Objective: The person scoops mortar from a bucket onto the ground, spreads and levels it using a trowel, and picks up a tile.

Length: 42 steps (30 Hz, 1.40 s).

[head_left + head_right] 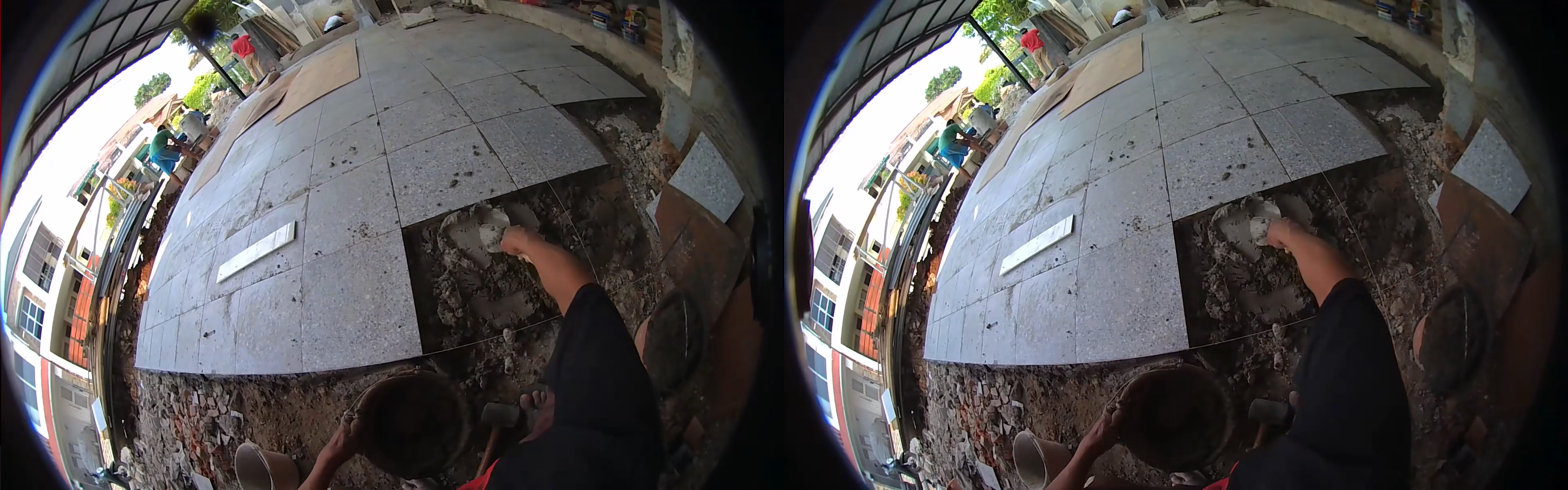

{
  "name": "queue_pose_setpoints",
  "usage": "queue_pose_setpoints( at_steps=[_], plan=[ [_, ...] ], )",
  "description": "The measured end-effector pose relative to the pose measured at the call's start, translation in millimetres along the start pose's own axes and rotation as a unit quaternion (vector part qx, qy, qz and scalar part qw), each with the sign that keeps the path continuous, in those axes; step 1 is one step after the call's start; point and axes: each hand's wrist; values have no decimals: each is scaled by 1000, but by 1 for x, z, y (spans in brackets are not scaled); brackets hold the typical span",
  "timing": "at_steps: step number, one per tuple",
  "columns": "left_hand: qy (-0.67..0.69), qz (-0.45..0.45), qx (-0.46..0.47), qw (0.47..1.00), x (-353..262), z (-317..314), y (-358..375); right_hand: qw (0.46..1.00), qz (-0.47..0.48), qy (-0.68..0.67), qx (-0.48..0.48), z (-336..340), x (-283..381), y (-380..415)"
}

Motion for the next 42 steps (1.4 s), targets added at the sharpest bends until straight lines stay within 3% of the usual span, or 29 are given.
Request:
queue_pose_setpoints(
  at_steps=[2,4,7,11,15,17,20,23,26,30,33,34,36,40,41,42],
  plan=[
    [3,-18,2,1000,8,-4,-5,996,44,10,-73,-24,-26,30],
    [-11,7,32,999,24,-4,1,975,32,-6,-218,-66,-59,27],
    [-9,27,32,999,28,-2,-17,972,-66,2,-227,-74,-83,2],
    [7,18,29,999,17,1,-21,982,-157,-20,-103,-41,-55,-43],
    [9,7,14,1000,17,-1,-12,991,-63,-105,-59,0,-38,-40],
    [10,8,17,1000,17,0,-13,988,-40,-134,-68,8,-40,-13],
    [9,10,22,1000,17,2,-24,970,-57,-154,-177,-4,-43,35],
    [5,21,31,999,14,6,-30,982,-113,-88,-123,-21,-69,18],
    [9,25,36,999,11,10,-28,986,-141,-31,-83,-22,-84,-57],
    [21,29,36,999,16,10,-21,990,-73,-113,-30,14,-74,-73],
    [31,39,44,998,20,6,-25,986,-17,-165,24,23,-93,-41],
    [33,43,48,997,20,6,-26,966,-42,-252,38,32,-92,-21],
    [34,47,54,997,17,7,-30,822,-177,-541,4,41,-83,19],
    [33,54,62,996,13,10,-29,817,-133,-561,-11,-14,-75,-73],
    [36,57,63,996,14,10,-28,817,-124,-563,-6,-6,-56,-63],
    [38,59,64,995,14,10,-28,873,-71,-482,1,3,-35,-53]
  ],
)
Point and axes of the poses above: each hand's wrist, its own y-axis away from the middle knuckle, its own z-axis out of the back of the hand, x = y × z, and after that the axes turned 11 degrees about -y, right-handed
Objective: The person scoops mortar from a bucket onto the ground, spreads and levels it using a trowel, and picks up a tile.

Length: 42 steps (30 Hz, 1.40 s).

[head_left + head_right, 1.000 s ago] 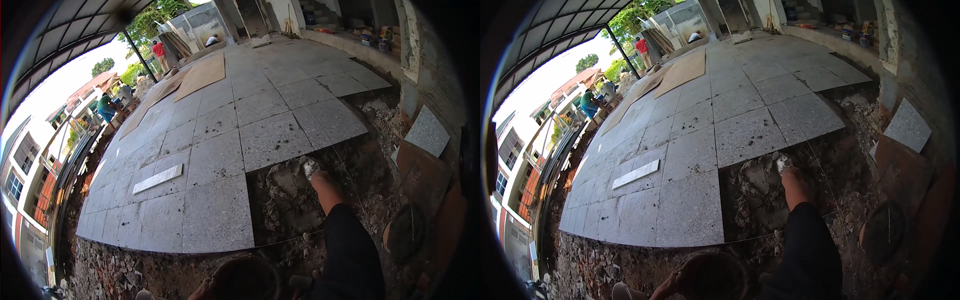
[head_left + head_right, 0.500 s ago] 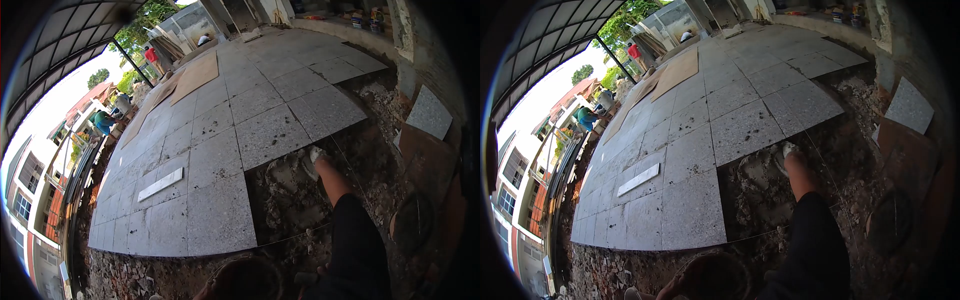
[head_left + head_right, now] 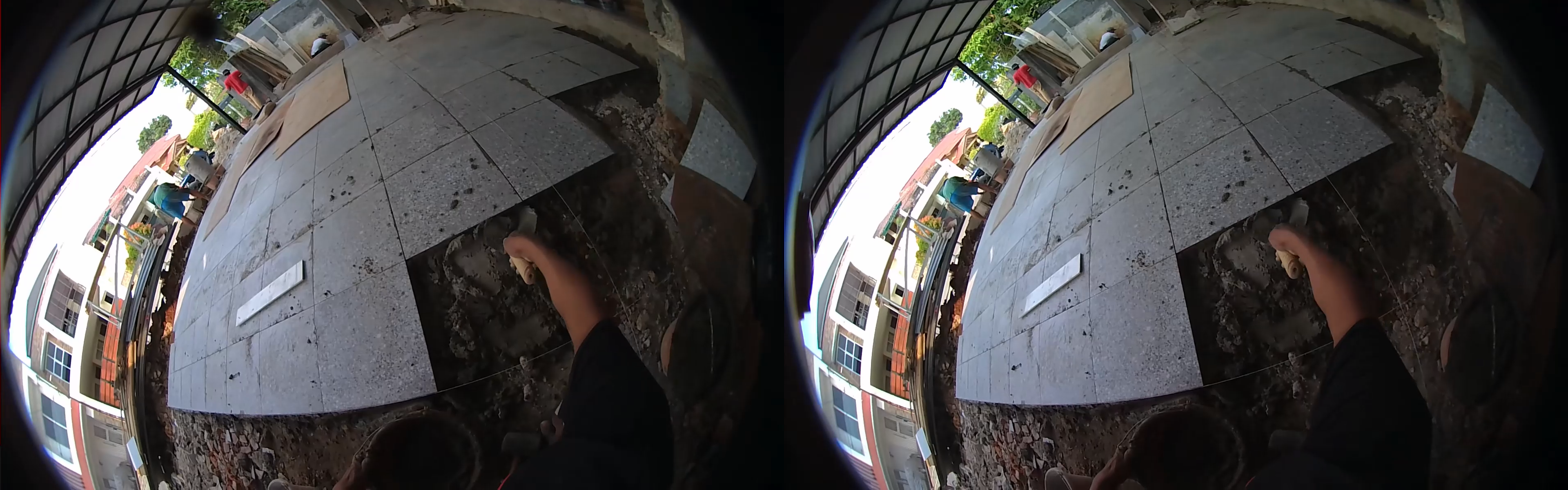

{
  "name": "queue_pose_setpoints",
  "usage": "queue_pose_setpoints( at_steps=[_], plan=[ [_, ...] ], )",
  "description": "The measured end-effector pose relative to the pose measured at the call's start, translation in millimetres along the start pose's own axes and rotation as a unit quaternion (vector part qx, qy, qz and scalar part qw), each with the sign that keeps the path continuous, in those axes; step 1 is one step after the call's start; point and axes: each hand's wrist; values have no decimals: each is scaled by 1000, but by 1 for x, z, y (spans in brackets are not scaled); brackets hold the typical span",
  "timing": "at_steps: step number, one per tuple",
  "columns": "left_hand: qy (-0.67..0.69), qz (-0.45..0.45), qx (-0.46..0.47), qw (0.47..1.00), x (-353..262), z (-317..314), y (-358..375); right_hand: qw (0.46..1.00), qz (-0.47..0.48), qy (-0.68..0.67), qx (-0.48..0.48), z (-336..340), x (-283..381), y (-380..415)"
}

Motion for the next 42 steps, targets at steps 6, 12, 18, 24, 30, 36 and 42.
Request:
queue_pose_setpoints(
  at_steps=[6,12,18,24,30,36,42],
  plan=[
    [15,-11,1,1000,10,-7,13,830,261,471,147,-153,-23,-143],
    [59,-69,19,996,33,-15,12,866,179,454,-110,-54,-2,9],
    [-105,-138,-35,984,36,-16,1,950,118,263,-119,16,-111,-27],
    [-20,-91,-34,995,-3,-13,11,991,-38,21,127,-65,-50,119],
    [-137,-109,-52,983,9,-13,15,861,147,414,256,-78,-71,137],
    [-86,-66,-50,993,-5,-21,14,779,169,594,108,16,-18,209],
    [-45,-8,-10,999,-83,-31,27,764,328,546,103,-25,29,314]
  ],
)
Point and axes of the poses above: each hand's wrist, its own y-axis away from the middle knuckle, its own z-axis out of the back of the hand, x = y × z, and after that the axes turned 11 degrees about -y, right-handed
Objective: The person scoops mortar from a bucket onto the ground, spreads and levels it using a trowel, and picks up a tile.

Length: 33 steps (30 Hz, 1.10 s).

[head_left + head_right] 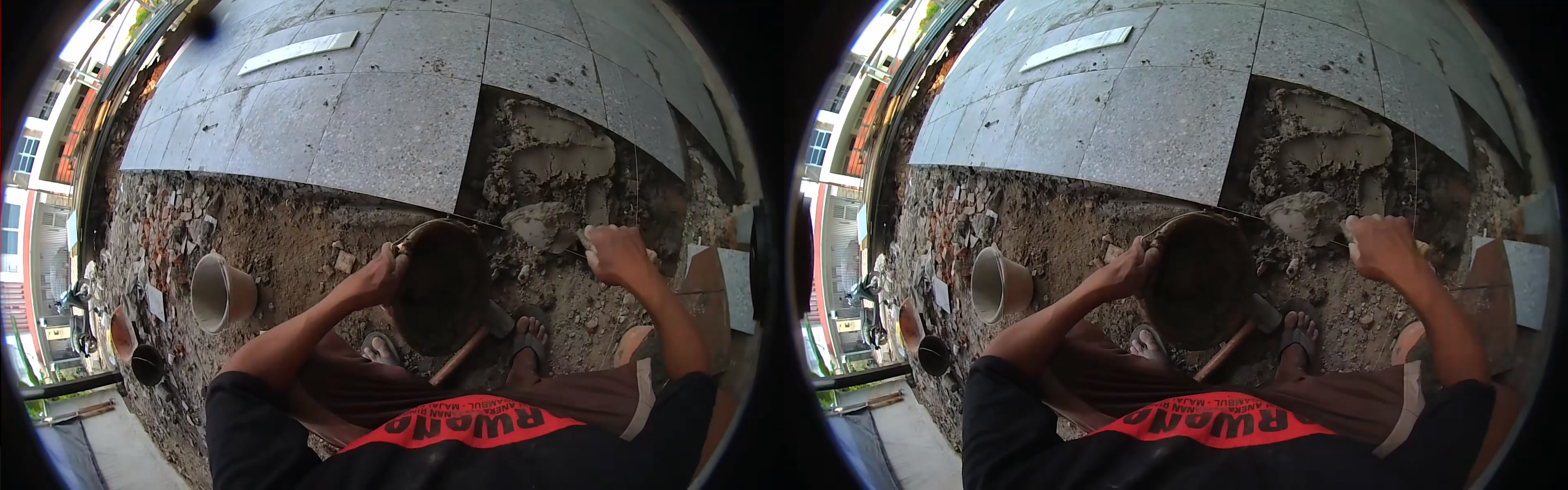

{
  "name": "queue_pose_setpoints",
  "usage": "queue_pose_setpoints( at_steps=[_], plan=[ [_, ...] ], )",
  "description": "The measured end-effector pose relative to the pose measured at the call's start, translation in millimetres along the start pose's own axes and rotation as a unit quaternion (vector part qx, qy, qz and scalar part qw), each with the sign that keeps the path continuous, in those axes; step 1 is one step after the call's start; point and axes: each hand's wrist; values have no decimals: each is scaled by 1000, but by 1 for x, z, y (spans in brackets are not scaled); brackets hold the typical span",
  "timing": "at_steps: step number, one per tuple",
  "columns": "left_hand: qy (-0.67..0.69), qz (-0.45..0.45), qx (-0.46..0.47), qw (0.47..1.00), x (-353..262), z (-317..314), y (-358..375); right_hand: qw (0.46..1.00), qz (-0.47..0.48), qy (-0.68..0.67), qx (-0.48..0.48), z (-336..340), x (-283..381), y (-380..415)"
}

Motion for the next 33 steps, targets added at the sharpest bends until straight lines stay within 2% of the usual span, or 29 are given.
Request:
queue_pose_setpoints(
  at_steps=[3,5,6,7,8,9,10,11,12,15,18,19,22,23,26,28,29,31,33],
  plan=[
    [7,-34,21,999,-19,3,-1,994,94,47,-27,-42,47,-24],
    [-57,-184,-29,981,5,-10,-14,988,137,51,-42,-94,66,-56],
    [-121,-263,-85,953,19,-18,-22,987,149,33,-39,-122,72,-71],
    [-186,-330,-153,913,33,-27,-30,988,153,-10,-12,-143,84,-80],
    [-283,-391,-251,839,45,-32,-39,986,158,-54,16,-157,95,-88],
    [-372,-439,-341,743,54,-36,-41,984,156,-75,44,-172,106,-87],
    [-243,-374,-266,854,54,-37,-37,981,155,-95,70,-185,117,-81],
    [-110,-296,-183,931,50,-33,-33,977,154,-116,90,-188,128,-81],
    [30,-206,-87,974,48,-31,-25,976,144,-135,90,-191,136,-77],
    [57,-165,-109,979,33,-21,-9,971,118,-185,92,-184,149,-57],
    [82,-132,-90,984,32,-15,-5,960,113,-238,91,-188,161,-37],
    [41,-161,-117,979,39,-18,-7,954,110,-259,100,-185,166,-29],
    [29,-145,-109,983,49,-21,-12,933,78,-323,138,-170,172,-15],
    [111,-108,-86,984,45,-18,-10,927,76,-338,142,-168,169,-10],
    [133,-85,-65,985,48,-14,-6,906,69,-388,156,-157,162,3],
    [96,-50,-76,991,56,-11,-4,898,63,-409,147,-145,160,11],
    [70,-54,-93,992,62,-13,-7,887,77,-428,152,-137,158,13],
    [110,-90,-111,984,74,-18,-7,873,88,-457,146,-116,148,15],
    [75,-82,-78,991,88,-17,-10,880,112,-458,66,-91,132,21]
  ],
)
Point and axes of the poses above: each hand's wrist, its own y-axis away from the middle knuckle, its own z-axis out of the back of the hand, x = y × z, and after that the axes turned 11 degrees about -y, right-handed
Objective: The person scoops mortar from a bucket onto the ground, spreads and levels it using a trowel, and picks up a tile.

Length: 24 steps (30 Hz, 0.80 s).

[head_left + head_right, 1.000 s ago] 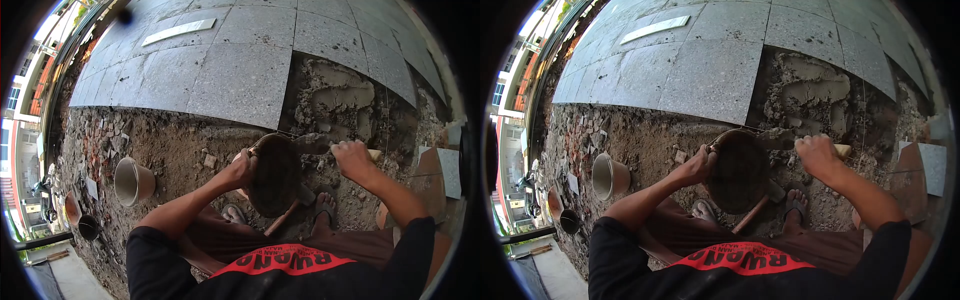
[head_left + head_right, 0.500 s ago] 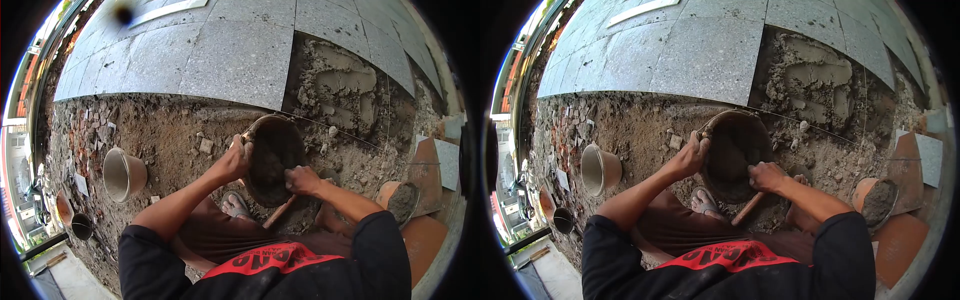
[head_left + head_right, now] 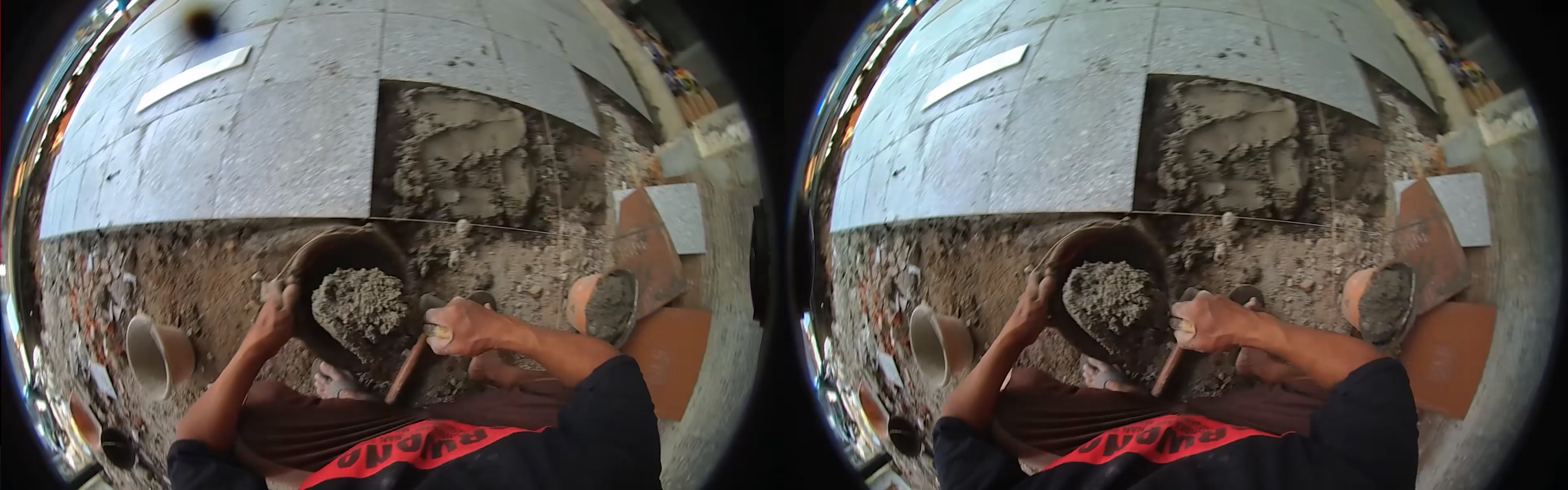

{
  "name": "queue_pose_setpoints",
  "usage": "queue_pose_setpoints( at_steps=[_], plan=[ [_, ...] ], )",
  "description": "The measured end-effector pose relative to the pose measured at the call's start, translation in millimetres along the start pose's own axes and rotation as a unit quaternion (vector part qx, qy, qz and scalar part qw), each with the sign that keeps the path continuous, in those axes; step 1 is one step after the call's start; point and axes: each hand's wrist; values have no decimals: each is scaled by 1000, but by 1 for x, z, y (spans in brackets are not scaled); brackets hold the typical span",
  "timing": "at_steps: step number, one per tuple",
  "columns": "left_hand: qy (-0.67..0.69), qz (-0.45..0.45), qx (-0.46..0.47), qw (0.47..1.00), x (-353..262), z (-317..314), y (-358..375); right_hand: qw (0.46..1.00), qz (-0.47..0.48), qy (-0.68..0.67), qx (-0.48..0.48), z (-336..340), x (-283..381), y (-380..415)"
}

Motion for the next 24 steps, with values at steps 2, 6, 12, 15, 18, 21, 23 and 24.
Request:
queue_pose_setpoints(
  at_steps=[2,6,12,15,18,21,23,24],
  plan=[
    [110,121,39,986,-17,10,7,997,20,60,-40,39,13,10],
    [65,117,44,990,-2,4,3,954,-14,252,-159,110,-1,36],
    [63,120,105,985,-52,25,13,770,-93,591,-222,180,-159,56],
    [50,122,65,989,-19,12,5,769,-177,530,-311,187,-131,94],
    [36,110,64,991,-13,6,-2,826,-189,443,-293,187,-97,102],
    [14,92,82,992,-26,8,-7,868,-289,358,-188,175,-102,70],
    [-25,95,77,992,-28,9,-3,873,-276,374,-152,162,-132,56],
    [-49,100,68,991,-26,9,-2,862,-315,377,-129,160,-152,57]
  ],
)
Point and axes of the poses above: each hand's wrist, its own y-axis away from the middle knuckle, its own z-axis out of the back of the hand, x = y × z, and after that the axes turned 11 degrees about -y, right-handed
